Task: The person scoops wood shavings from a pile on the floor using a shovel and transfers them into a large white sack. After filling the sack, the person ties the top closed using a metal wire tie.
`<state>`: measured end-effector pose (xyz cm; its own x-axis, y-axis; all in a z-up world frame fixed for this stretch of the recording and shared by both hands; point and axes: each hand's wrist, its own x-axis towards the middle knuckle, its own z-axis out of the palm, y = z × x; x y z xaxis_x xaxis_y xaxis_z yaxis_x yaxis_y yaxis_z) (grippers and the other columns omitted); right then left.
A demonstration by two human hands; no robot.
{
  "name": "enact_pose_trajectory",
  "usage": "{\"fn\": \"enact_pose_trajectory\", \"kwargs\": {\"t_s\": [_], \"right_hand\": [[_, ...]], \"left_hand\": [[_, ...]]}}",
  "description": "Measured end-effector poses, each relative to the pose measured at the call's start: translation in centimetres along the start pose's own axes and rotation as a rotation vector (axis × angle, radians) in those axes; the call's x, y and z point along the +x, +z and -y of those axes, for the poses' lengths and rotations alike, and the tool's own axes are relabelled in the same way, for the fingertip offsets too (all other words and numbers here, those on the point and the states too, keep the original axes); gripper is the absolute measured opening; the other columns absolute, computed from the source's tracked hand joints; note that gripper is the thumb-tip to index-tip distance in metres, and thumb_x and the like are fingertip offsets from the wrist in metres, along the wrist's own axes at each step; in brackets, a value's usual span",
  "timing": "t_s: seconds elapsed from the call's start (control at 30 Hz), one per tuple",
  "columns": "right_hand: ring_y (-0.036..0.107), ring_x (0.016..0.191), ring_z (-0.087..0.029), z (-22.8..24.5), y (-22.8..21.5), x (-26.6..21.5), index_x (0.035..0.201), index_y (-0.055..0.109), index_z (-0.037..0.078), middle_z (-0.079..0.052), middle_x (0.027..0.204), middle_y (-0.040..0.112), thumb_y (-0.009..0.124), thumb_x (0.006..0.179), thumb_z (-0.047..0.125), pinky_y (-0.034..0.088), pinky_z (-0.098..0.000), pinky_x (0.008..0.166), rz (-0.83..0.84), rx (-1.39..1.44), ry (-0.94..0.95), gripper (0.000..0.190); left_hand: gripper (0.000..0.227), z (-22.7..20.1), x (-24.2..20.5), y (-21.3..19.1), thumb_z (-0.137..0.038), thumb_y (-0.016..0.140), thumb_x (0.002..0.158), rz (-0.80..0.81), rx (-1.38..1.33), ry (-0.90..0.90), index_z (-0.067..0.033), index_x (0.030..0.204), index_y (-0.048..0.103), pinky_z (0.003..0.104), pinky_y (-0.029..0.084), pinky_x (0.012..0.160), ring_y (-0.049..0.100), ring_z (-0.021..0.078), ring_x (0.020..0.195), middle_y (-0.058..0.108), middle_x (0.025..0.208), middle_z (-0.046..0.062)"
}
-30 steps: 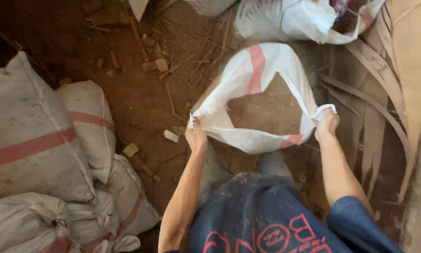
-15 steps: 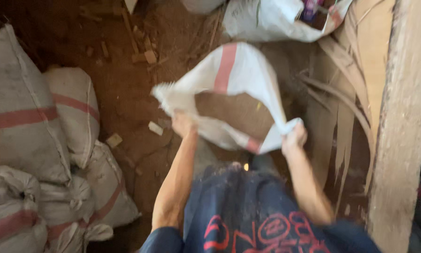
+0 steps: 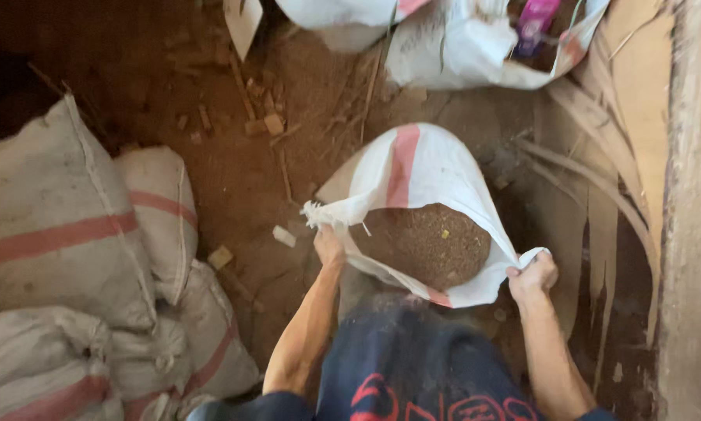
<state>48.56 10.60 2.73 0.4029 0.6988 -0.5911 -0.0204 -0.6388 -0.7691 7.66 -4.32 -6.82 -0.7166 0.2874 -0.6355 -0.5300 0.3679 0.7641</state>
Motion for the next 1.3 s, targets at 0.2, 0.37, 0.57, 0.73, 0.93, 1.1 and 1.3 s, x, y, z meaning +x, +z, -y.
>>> {"fn": "enact_pose_trajectory", "kwargs": {"t_s": [0.2, 0.37, 0.57, 0.73, 0.93, 1.1, 1.3], "right_hand": [[0.061, 0.082, -0.025, 0.2, 4.9, 1.6, 0.087, 0.059, 0.011, -0.008, 0.089, 0.062, 0.056, 0.09, 0.021, 0.054, -0.044, 0.065, 0.084, 0.055, 0.003, 0.011], [0.06, 0.08, -0.026, 1.7, 5.1, 0.4, 0.086, 0.058, 0.01, -0.009, 0.088, 0.061, 0.056, 0.09, 0.019, 0.054, -0.0435, 0.063, 0.086, 0.028, -0.017, 0.01], [0.059, 0.078, -0.026, 5.7, 2.0, -3.9, 0.085, 0.057, 0.01, -0.01, 0.086, 0.06, 0.056, 0.089, 0.016, 0.053, -0.0429, 0.06, 0.124, -0.095, -0.095, 0.008], [0.059, 0.076, -0.027, 12.3, -0.5, -7.6, 0.083, 0.057, 0.009, -0.011, 0.084, 0.059, 0.055, 0.088, 0.014, 0.052, -0.0423, 0.058, 0.221, -0.328, -0.277, 0.007], [0.051, 0.069, -0.024, 18.9, -2.1, -0.7, 0.079, 0.054, 0.012, -0.008, 0.078, 0.055, 0.054, 0.101, 0.021, 0.042, -0.039, 0.052, 0.285, -0.164, -0.107, 0.024], [0.058, 0.077, -0.018, 10.5, 7.7, 7.7, 0.088, 0.06, 0.016, -0.002, 0.085, 0.061, 0.052, 0.106, 0.025, 0.046, -0.0366, 0.063, 0.417, 0.173, 0.015, 0.021], [0.054, 0.066, -0.019, 4.3, 6.6, 8.6, 0.082, 0.055, 0.015, -0.005, 0.078, 0.057, 0.05, 0.096, 0.024, 0.039, -0.0357, 0.051, 0.107, 0.142, 0.166, 0.018]], "left_hand": [[0.044, -5.0, -1.8, -1.1, -0.035, 0.075, 0.086, 0.167, 0.229, 0.18, 0.0036, 0.107, 0.074, 0.035, 0.051, 0.08, 0.064, 0.0159, 0.087, 0.075, 0.097, 0.01], [0.045, -5.1, -1.9, 2.0, -0.04, 0.075, 0.084, 0.107, 0.575, 0.019, 0.0007, 0.103, 0.078, 0.041, 0.052, 0.078, 0.071, 0.0216, 0.084, 0.078, 0.094, 0.018], [0.05, -5.7, -2.9, 2.5, -0.038, 0.078, 0.087, -0.06, 0.274, -0.269, 0.0085, 0.104, 0.073, 0.044, 0.051, 0.071, 0.064, 0.023, 0.079, 0.075, 0.094, 0.016], [0.051, -13.0, -6.1, -0.8, -0.039, 0.076, 0.089, -0.038, 0.214, -0.262, 0.0073, 0.11, 0.072, 0.042, 0.05, 0.07, 0.062, 0.02, 0.081, 0.073, 0.096, 0.013], [0.039, -20.2, -5.3, -2.5, -0.029, 0.074, 0.088, -0.011, 0.376, -0.009, 0.003, 0.108, 0.066, 0.038, 0.051, 0.065, 0.06, 0.0121, 0.075, 0.072, 0.086, 0.004], [0.032, -16.3, 1.5, 1.6, -0.033, 0.071, 0.09, -0.13, 0.679, 0.225, -0.0043, 0.103, 0.076, 0.045, 0.053, 0.082, 0.07, 0.0312, 0.089, 0.076, 0.096, 0.019], [0.039, -12.9, 0.2, 2.5, -0.038, 0.076, 0.095, -0.16, 0.676, 0.25, 0.0008, 0.099, 0.078, 0.05, 0.038, 0.104, 0.064, 0.0432, 0.107, 0.074, 0.101, 0.027]]}}
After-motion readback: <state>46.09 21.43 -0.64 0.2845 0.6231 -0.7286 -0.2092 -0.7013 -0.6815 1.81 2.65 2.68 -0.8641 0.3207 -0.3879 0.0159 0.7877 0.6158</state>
